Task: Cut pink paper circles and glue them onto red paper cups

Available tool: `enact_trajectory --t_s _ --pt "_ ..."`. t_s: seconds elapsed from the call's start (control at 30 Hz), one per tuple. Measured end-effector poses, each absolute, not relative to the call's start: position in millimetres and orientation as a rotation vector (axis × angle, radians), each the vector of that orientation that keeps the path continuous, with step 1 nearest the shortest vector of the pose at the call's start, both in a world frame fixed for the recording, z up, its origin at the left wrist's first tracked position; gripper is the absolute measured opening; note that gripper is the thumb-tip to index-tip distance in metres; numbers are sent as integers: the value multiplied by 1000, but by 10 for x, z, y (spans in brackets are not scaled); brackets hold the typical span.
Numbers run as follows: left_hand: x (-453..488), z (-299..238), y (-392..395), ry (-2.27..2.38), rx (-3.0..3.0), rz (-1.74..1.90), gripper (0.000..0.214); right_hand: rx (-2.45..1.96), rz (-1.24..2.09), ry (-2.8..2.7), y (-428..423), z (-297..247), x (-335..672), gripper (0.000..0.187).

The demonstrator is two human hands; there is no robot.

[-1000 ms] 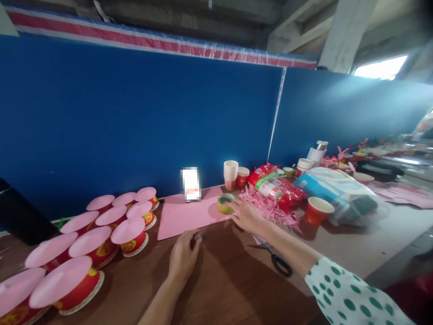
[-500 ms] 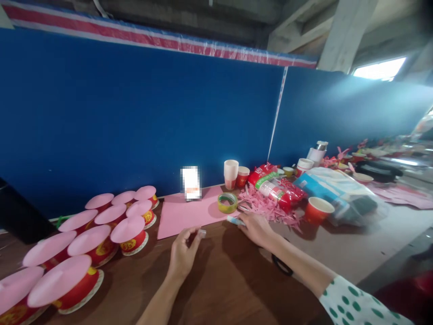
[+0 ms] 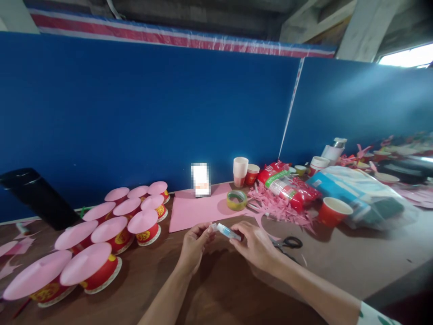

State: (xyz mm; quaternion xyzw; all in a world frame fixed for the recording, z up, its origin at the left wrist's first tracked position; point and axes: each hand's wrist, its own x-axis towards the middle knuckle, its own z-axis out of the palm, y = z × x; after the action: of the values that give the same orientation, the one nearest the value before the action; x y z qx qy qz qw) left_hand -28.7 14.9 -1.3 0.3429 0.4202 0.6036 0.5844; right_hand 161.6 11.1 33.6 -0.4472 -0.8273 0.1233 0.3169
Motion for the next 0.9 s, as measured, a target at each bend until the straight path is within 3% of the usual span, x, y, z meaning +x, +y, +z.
enact_trajectory --t_s 0.37,0.67,0.8,0.9 --pt "-279 -57 149 1072 978 1327 33 -1177 145 -2402 56 482 1699 15" --pt "-194 -47 67 1145 1176 1236 24 -1169 187 -2430 83 342 1766 16" --pt "-149 -66 58 1112 1267 1245 44 -1205 124 -2396 305 358 2004 18" --pt "-198 -115 103 1209 1328 1295 49 -1516 -21 -2282 551 435 2289 21"
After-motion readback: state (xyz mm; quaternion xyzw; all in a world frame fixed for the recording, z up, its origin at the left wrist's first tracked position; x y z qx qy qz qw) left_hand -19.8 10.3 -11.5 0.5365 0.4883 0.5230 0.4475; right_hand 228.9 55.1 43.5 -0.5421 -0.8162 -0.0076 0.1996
